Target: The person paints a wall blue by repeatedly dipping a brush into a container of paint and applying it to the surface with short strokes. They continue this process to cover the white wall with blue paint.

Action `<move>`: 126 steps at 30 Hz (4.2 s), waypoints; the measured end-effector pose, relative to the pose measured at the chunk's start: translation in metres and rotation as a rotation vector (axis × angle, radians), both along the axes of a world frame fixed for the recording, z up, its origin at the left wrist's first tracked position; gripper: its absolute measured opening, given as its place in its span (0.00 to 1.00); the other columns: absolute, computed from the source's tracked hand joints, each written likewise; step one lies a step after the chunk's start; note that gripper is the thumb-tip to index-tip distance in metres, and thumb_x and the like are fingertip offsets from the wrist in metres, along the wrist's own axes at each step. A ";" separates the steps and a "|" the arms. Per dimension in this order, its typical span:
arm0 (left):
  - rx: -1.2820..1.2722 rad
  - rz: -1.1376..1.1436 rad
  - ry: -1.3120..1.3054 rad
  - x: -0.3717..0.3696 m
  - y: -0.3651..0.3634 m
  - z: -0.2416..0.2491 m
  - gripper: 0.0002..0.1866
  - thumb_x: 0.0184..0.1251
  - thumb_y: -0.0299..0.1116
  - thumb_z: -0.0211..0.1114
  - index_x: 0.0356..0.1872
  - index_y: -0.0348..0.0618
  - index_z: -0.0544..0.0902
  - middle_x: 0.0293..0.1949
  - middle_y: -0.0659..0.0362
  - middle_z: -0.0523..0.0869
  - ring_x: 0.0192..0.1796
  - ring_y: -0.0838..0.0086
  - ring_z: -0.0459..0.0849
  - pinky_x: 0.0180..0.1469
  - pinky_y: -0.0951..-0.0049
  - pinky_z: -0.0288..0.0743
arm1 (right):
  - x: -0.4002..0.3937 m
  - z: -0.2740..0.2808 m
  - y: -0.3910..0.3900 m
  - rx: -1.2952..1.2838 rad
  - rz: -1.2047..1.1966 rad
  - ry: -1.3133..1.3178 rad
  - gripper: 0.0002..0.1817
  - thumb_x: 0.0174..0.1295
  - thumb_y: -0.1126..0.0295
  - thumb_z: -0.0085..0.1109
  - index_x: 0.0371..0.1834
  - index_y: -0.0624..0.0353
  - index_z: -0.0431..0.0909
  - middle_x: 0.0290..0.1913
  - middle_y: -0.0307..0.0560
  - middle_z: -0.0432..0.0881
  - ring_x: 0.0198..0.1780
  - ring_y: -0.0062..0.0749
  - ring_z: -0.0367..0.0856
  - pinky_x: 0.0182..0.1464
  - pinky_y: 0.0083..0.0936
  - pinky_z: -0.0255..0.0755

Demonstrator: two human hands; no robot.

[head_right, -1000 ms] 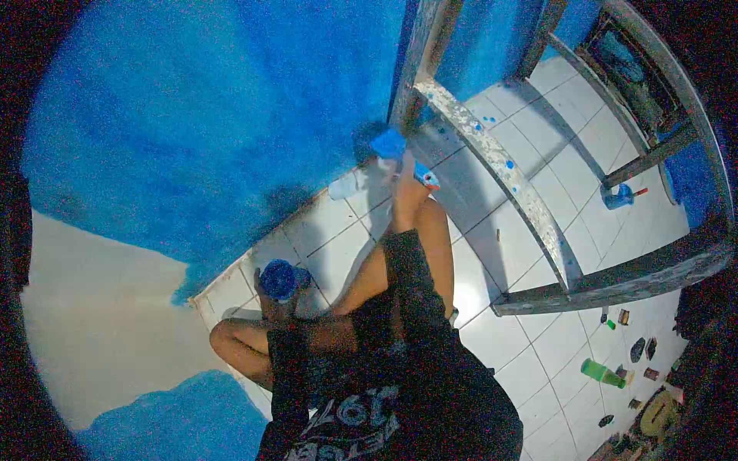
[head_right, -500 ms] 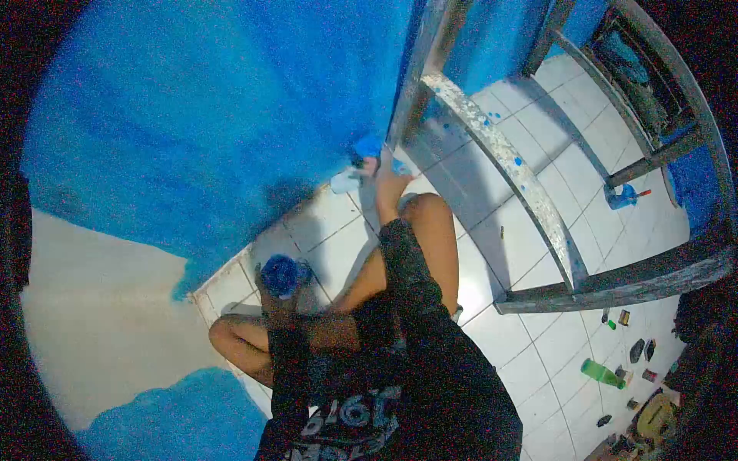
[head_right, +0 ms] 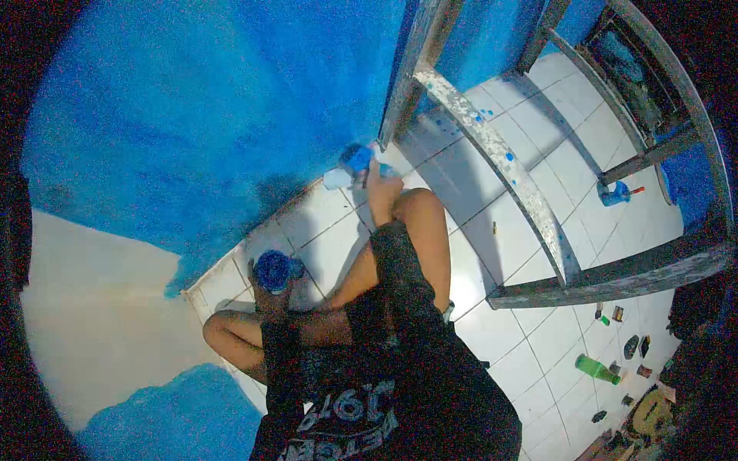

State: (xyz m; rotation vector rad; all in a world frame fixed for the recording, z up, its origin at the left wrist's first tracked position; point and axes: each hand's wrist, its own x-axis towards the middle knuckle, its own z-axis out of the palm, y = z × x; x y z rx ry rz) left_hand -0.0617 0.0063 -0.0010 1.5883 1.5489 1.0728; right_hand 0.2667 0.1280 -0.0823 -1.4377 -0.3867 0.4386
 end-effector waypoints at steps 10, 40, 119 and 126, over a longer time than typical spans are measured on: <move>0.061 0.004 0.134 -0.001 0.000 0.000 0.57 0.40 0.35 0.85 0.72 0.36 0.57 0.65 0.44 0.69 0.65 0.57 0.72 0.69 0.60 0.66 | -0.028 0.102 -0.007 0.315 0.147 0.521 0.14 0.68 0.64 0.58 0.35 0.68 0.80 0.28 0.52 0.85 0.21 0.31 0.81 0.22 0.24 0.75; -0.039 -0.029 -0.149 -0.025 0.008 -0.055 0.58 0.40 0.36 0.85 0.73 0.36 0.56 0.66 0.44 0.69 0.66 0.57 0.73 0.68 0.60 0.69 | -0.050 0.158 -0.043 0.321 0.219 0.598 0.15 0.70 0.60 0.56 0.44 0.63 0.77 0.29 0.48 0.82 0.24 0.26 0.78 0.23 0.24 0.70; 0.121 0.127 0.045 -0.005 -0.004 0.008 0.58 0.36 0.32 0.83 0.73 0.42 0.58 0.60 0.43 0.75 0.62 0.48 0.74 0.63 0.55 0.70 | -0.188 0.312 -0.030 0.441 0.426 0.396 0.18 0.69 0.57 0.56 0.34 0.64 0.79 0.30 0.48 0.83 0.22 0.21 0.73 0.24 0.20 0.66; 0.158 0.120 0.078 -0.008 -0.005 0.009 0.58 0.36 0.37 0.84 0.72 0.37 0.59 0.63 0.41 0.74 0.63 0.48 0.76 0.66 0.57 0.69 | -0.200 0.422 -0.008 0.708 0.550 0.257 0.20 0.73 0.52 0.49 0.42 0.61 0.77 0.37 0.46 0.82 0.31 0.22 0.74 0.31 0.22 0.67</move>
